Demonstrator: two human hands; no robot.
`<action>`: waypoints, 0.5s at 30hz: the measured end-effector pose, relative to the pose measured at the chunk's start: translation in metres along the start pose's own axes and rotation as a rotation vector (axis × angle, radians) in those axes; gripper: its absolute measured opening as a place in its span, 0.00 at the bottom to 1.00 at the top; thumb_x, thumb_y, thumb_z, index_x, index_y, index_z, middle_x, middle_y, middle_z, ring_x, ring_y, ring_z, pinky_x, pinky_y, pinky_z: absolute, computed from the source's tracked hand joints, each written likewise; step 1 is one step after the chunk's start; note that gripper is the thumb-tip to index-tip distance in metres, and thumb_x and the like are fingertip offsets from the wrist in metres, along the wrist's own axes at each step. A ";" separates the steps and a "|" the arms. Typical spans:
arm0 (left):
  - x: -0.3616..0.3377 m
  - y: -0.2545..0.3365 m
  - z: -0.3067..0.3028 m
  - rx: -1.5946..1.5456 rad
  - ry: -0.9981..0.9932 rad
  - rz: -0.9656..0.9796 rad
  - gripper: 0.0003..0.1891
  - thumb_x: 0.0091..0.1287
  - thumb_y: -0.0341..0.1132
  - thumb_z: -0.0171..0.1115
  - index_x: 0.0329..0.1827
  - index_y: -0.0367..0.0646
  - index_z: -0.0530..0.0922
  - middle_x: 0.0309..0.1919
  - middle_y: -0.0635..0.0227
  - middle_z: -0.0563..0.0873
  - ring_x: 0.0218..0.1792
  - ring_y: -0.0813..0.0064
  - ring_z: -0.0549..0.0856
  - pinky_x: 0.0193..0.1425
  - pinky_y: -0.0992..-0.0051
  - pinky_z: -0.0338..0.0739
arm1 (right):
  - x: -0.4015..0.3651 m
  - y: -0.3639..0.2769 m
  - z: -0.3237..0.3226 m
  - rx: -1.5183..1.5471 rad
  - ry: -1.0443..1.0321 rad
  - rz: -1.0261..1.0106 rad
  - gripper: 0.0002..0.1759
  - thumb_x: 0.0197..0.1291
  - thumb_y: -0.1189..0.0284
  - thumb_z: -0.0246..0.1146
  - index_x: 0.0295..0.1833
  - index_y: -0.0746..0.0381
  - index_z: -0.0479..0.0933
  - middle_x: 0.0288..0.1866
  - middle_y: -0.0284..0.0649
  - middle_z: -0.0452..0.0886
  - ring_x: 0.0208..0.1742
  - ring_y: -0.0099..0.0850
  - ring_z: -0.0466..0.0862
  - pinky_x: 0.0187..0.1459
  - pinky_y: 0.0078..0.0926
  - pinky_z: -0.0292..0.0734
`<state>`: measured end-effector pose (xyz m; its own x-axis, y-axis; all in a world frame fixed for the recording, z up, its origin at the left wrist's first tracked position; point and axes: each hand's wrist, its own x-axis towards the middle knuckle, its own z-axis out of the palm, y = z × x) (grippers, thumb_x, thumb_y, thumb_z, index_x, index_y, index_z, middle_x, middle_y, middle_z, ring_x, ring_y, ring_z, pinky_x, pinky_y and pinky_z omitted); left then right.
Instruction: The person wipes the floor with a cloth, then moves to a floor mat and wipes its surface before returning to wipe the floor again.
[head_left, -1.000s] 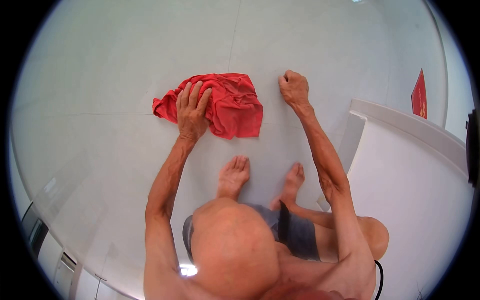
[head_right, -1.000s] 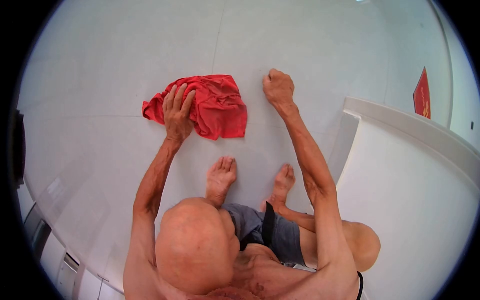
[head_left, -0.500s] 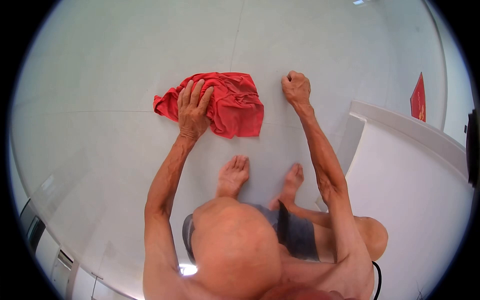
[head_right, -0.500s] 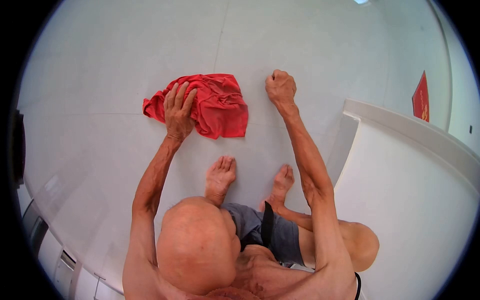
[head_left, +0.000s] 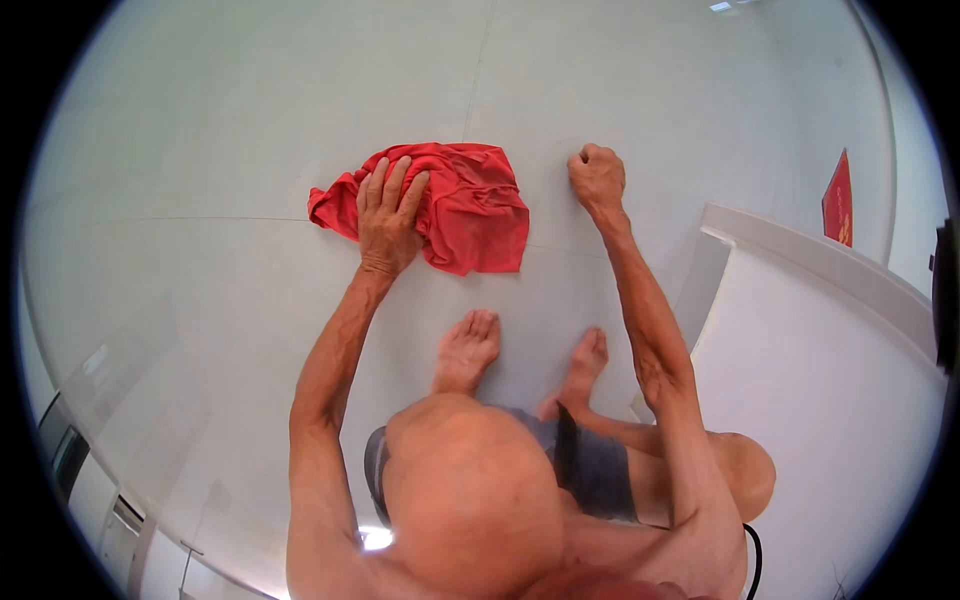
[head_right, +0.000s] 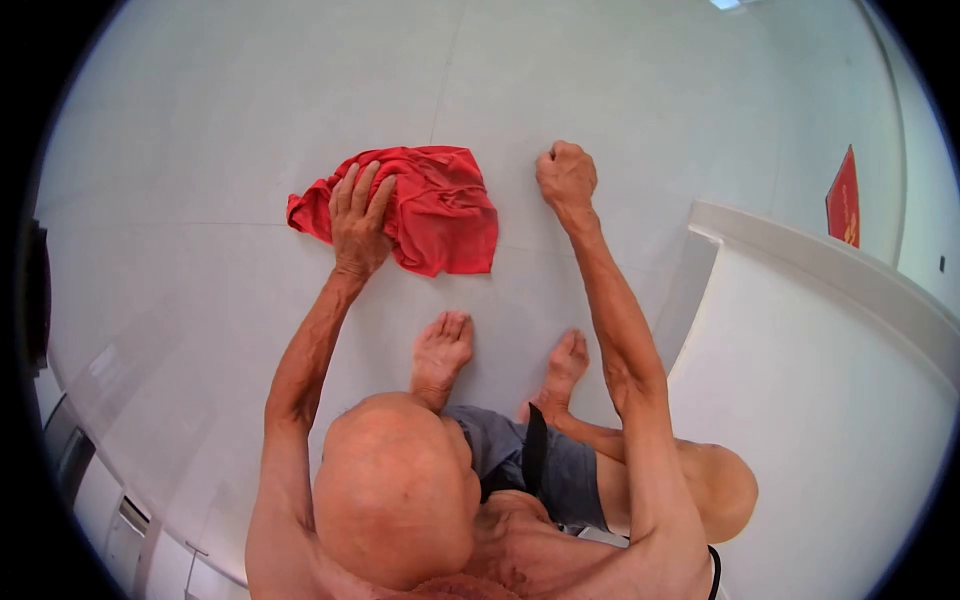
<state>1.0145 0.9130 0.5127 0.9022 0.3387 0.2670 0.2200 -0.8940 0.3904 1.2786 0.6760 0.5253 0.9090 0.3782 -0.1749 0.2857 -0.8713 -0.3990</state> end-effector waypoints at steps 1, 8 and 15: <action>0.001 0.000 0.000 -0.003 0.002 -0.003 0.42 0.52 0.22 0.76 0.77 0.53 0.83 0.82 0.61 0.77 0.85 0.49 0.71 0.87 0.45 0.65 | 0.001 -0.005 0.002 0.004 0.018 -0.019 0.15 0.61 0.68 0.63 0.28 0.69 0.80 0.29 0.57 0.84 0.32 0.54 0.86 0.38 0.52 0.80; 0.001 0.002 -0.003 0.001 0.005 0.005 0.41 0.54 0.21 0.75 0.77 0.52 0.83 0.82 0.61 0.78 0.84 0.48 0.72 0.86 0.46 0.65 | 0.003 0.002 -0.001 0.086 -0.067 0.148 0.15 0.60 0.68 0.62 0.27 0.69 0.78 0.28 0.56 0.84 0.30 0.54 0.84 0.37 0.51 0.79; 0.005 -0.001 -0.003 -0.003 0.013 0.004 0.40 0.55 0.22 0.75 0.77 0.53 0.82 0.82 0.62 0.78 0.84 0.48 0.72 0.86 0.45 0.65 | 0.010 0.001 -0.004 0.047 -0.076 0.120 0.16 0.60 0.67 0.62 0.28 0.69 0.79 0.27 0.55 0.84 0.29 0.49 0.84 0.38 0.46 0.81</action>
<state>1.0174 0.9165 0.5164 0.8981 0.3390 0.2801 0.2152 -0.8943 0.3923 1.2895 0.6777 0.5271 0.9098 0.2960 -0.2910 0.1598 -0.8968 -0.4125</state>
